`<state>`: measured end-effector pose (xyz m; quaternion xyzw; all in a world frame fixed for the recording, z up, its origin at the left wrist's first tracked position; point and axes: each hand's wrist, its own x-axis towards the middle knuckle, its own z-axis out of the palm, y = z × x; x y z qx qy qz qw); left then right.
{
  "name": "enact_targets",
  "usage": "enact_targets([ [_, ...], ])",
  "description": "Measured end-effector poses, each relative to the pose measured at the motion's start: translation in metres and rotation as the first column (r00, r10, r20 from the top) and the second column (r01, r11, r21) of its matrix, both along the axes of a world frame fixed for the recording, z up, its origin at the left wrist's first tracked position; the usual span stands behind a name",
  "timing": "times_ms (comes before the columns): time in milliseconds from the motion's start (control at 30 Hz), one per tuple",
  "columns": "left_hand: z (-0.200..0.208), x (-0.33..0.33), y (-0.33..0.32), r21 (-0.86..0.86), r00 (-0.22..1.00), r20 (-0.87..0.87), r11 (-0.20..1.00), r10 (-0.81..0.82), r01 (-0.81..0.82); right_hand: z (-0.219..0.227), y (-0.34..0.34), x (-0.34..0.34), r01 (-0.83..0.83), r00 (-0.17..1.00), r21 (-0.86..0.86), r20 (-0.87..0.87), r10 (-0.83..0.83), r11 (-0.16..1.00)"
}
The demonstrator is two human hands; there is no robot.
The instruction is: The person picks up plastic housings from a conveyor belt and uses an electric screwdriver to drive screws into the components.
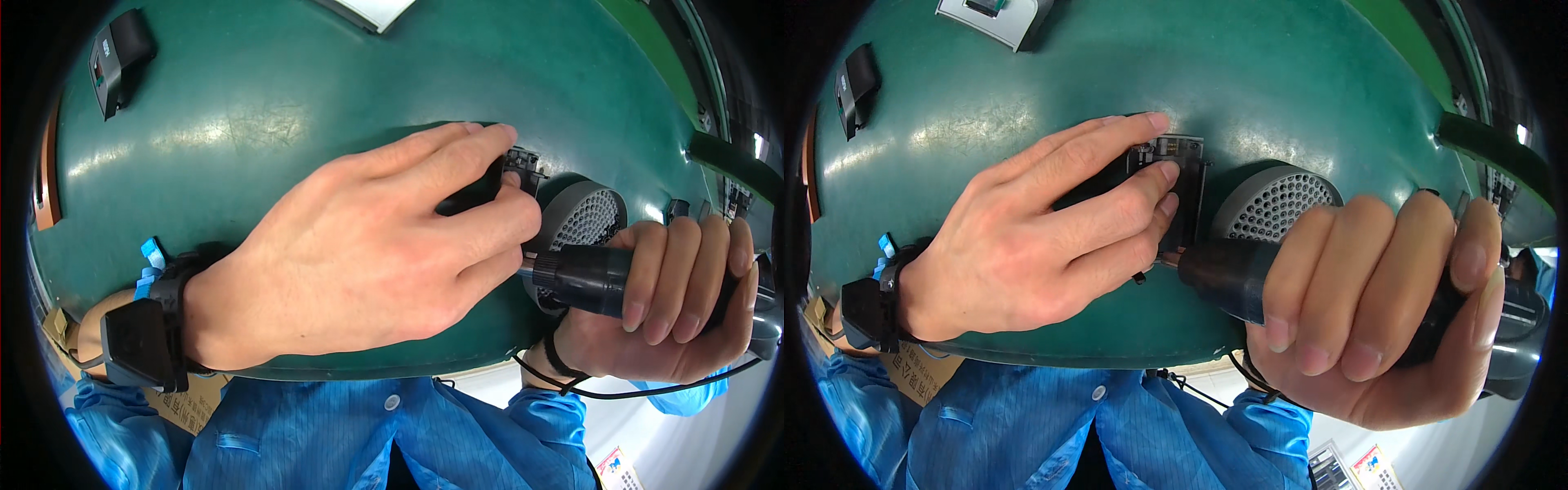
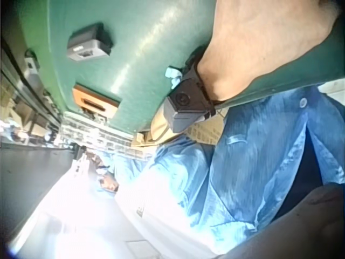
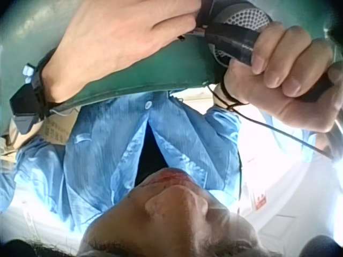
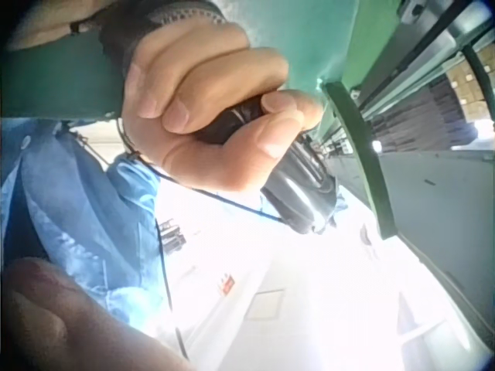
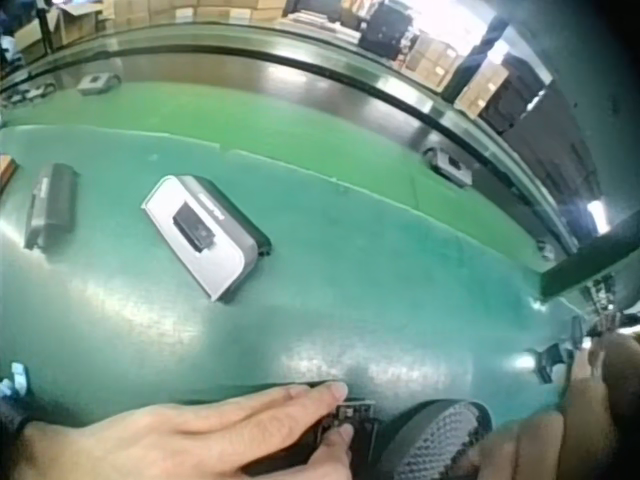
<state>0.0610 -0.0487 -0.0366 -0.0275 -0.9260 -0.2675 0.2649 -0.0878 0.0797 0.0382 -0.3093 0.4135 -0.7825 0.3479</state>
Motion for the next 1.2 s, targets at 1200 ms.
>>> enact_targets([
  [1200, 0.018, 0.006, -0.004, 0.254, 0.989, -0.145, 0.967, 0.019, 0.018, 0.012, 0.005, -0.006, 0.199, 0.969, -0.287, 0.204, -0.143, 0.937],
])
